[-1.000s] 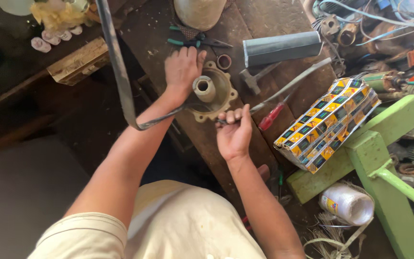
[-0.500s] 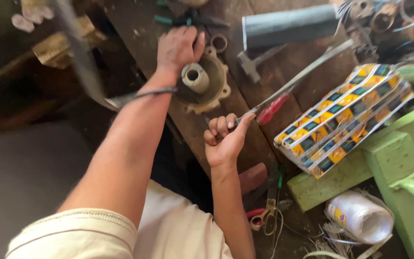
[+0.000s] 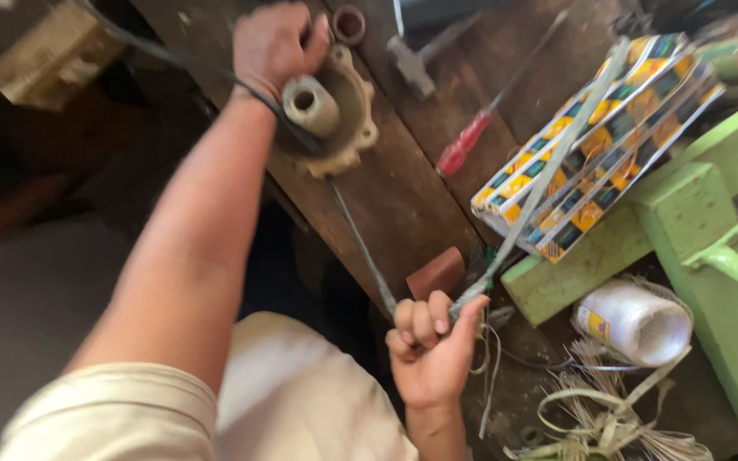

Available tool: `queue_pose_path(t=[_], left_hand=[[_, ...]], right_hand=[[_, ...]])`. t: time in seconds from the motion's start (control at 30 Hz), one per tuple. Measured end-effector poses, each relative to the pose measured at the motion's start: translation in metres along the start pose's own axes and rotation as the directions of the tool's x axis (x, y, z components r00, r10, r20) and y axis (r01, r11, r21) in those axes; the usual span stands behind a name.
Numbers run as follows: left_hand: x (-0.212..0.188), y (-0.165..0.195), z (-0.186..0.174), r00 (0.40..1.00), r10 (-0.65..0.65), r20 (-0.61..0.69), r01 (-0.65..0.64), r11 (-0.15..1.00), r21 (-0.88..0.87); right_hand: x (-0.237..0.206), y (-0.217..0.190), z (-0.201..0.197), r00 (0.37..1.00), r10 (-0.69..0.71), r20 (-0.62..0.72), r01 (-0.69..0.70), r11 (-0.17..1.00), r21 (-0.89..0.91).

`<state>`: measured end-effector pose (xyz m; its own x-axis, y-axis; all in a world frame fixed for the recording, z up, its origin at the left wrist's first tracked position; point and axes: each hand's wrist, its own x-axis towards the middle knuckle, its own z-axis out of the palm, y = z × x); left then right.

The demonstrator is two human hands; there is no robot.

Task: The person handles a cylindrical electrical component, pulling and arranging white wires inside it. They then pick up a metal housing, insert a black cable through it, and manipulate the cable and housing together on the workbench.

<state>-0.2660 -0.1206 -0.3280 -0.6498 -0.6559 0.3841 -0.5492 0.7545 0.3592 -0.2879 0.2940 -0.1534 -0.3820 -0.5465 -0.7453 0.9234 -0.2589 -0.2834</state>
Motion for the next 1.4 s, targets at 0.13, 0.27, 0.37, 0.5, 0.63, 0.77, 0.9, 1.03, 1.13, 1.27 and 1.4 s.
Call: queue_pose_path(t=[0.13, 0.27, 0.37, 0.5, 0.63, 0.77, 0.9, 1.03, 1.13, 1.27, 1.4], left_hand=[[0.001, 0.008, -0.008, 0.982, 0.082, -0.169, -0.072, 0.995, 0.069], [0.000, 0.020, -0.022, 0.997, 0.037, -0.065, -0.032, 0.997, 0.076], [-0.004, 0.022, -0.034, 0.995, 0.025, -0.101, -0.022, 0.999, 0.035], [-0.006, 0.024, -0.040, 0.997, 0.001, -0.076, 0.000, 1.000, 0.013], [-0.001, 0.021, -0.039, 0.998, -0.025, -0.050, 0.025, 1.000, -0.005], [0.008, -0.013, -0.057, 1.000, 0.010, -0.010, -0.010, 1.000, -0.019], [0.006, -0.062, -0.093, 0.995, -0.035, -0.090, 0.044, 0.993, 0.109], [-0.001, -0.070, -0.101, 0.946, -0.021, -0.323, 0.168, 0.885, 0.434], [0.000, -0.071, -0.096, 0.977, -0.108, -0.185, 0.171, 0.913, 0.370], [0.002, -0.076, -0.091, 0.984, -0.129, -0.121, 0.153, 0.962, 0.224], [-0.006, -0.055, -0.081, 0.993, -0.061, -0.105, 0.083, 0.973, 0.217]], right_hand=[[0.017, -0.006, -0.003, 0.968, -0.107, 0.227, 0.139, 0.981, -0.132], [0.012, -0.004, 0.001, 0.569, -0.743, 0.353, 0.451, -0.077, -0.889], [0.011, 0.015, 0.020, 0.295, -0.587, 0.754, 0.364, -0.661, -0.656], [0.081, 0.051, 0.068, 0.519, -0.360, 0.775, 0.394, -0.704, -0.591], [0.127, 0.079, 0.088, 0.731, -0.283, 0.620, 0.303, -0.680, -0.668], [0.133, 0.108, 0.107, 0.879, -0.170, 0.446, 0.260, -0.613, -0.746], [0.158, 0.133, 0.142, 0.879, -0.069, 0.472, 0.345, -0.592, -0.729], [0.172, 0.127, 0.152, 0.901, -0.006, 0.433, 0.352, -0.571, -0.741], [0.156, 0.128, 0.146, 0.874, -0.022, 0.486, 0.380, -0.593, -0.710], [0.138, 0.138, 0.146, 0.828, -0.073, 0.556, 0.439, -0.533, -0.724], [0.122, 0.125, 0.124, 0.802, -0.134, 0.582, 0.483, -0.428, -0.764]])
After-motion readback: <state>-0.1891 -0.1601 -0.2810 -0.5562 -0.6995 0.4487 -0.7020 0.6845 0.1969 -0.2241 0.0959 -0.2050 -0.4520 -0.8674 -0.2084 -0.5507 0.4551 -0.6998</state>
